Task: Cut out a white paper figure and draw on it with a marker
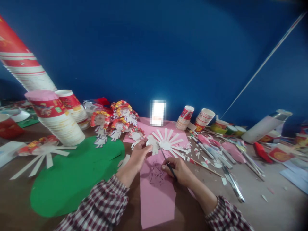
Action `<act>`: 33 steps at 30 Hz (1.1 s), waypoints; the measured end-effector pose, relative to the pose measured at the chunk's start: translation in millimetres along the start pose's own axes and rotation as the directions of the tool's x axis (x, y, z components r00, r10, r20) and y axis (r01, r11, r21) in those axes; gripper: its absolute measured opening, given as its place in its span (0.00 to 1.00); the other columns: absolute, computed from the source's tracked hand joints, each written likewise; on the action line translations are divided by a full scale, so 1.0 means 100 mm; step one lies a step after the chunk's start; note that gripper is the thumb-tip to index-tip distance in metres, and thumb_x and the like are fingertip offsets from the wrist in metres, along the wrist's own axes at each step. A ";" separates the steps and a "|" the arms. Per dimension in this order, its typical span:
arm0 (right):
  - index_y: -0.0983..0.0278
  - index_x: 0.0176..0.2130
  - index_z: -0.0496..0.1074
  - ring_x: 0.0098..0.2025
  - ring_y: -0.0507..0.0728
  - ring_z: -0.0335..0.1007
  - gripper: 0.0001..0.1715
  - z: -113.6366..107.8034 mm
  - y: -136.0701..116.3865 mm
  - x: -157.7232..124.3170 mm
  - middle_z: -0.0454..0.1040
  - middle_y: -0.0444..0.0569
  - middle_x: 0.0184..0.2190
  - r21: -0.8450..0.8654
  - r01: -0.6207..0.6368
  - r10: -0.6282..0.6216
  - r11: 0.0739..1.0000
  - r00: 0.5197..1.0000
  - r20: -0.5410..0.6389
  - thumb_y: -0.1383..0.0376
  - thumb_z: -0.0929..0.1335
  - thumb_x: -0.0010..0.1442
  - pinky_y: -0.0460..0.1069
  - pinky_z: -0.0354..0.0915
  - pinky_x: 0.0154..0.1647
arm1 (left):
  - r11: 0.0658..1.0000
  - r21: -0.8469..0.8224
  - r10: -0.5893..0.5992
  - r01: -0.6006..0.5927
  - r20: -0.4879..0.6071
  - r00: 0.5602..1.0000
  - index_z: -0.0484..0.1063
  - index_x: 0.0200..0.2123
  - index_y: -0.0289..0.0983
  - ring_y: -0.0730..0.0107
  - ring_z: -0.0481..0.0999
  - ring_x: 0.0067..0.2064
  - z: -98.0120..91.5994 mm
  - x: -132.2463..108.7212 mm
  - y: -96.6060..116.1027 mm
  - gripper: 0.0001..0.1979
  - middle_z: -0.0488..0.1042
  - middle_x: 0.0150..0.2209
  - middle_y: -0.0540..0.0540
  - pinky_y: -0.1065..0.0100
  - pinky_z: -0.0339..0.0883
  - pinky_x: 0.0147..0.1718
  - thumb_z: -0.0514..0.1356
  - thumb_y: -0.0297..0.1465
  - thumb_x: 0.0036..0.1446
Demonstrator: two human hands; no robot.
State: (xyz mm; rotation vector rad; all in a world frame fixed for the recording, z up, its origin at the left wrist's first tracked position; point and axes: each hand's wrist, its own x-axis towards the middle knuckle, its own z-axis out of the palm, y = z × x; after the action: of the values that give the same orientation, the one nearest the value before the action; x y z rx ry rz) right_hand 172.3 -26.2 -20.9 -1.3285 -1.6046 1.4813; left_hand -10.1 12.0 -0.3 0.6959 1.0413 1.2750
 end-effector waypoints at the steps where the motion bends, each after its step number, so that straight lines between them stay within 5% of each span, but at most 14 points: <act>1: 0.66 0.30 0.70 0.16 0.47 0.58 0.18 0.00 0.00 0.00 0.62 0.39 0.17 0.002 0.003 -0.003 1.000 1.000 -0.003 0.55 0.73 0.50 0.42 0.55 0.15 | 1.000 0.012 -0.007 0.006 0.014 1.000 0.71 0.35 0.36 0.74 0.71 0.29 0.00 -0.01 0.00 0.18 0.72 0.27 0.52 0.72 0.66 0.29 0.68 0.31 0.37; 17: 0.65 0.29 0.69 0.16 0.48 0.60 0.14 0.00 0.02 0.01 0.62 0.38 0.16 0.034 0.049 -0.050 0.998 0.999 0.014 0.58 0.73 0.52 0.42 0.55 0.16 | 0.994 0.109 0.000 -0.008 0.076 0.997 0.72 0.31 0.33 0.70 0.71 0.28 -0.06 0.02 -0.12 0.16 0.73 0.27 0.47 0.67 0.67 0.29 0.68 0.37 0.42; 33: 0.65 0.33 0.72 0.17 0.48 0.59 0.15 0.01 0.05 0.01 0.63 0.39 0.17 0.009 0.033 -0.033 0.999 0.999 0.004 0.57 0.73 0.52 0.42 0.55 0.16 | 0.976 0.218 0.027 -0.022 -0.020 0.999 0.72 0.30 0.34 0.68 0.73 0.27 -0.09 0.08 -0.19 0.16 0.75 0.25 0.47 0.69 0.65 0.26 0.68 0.37 0.39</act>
State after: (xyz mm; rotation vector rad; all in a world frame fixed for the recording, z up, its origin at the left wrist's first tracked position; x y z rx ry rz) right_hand 172.7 -26.4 -25.8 -1.2889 -1.6126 1.4708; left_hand -10.2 14.7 -22.1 0.8645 1.2059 1.2028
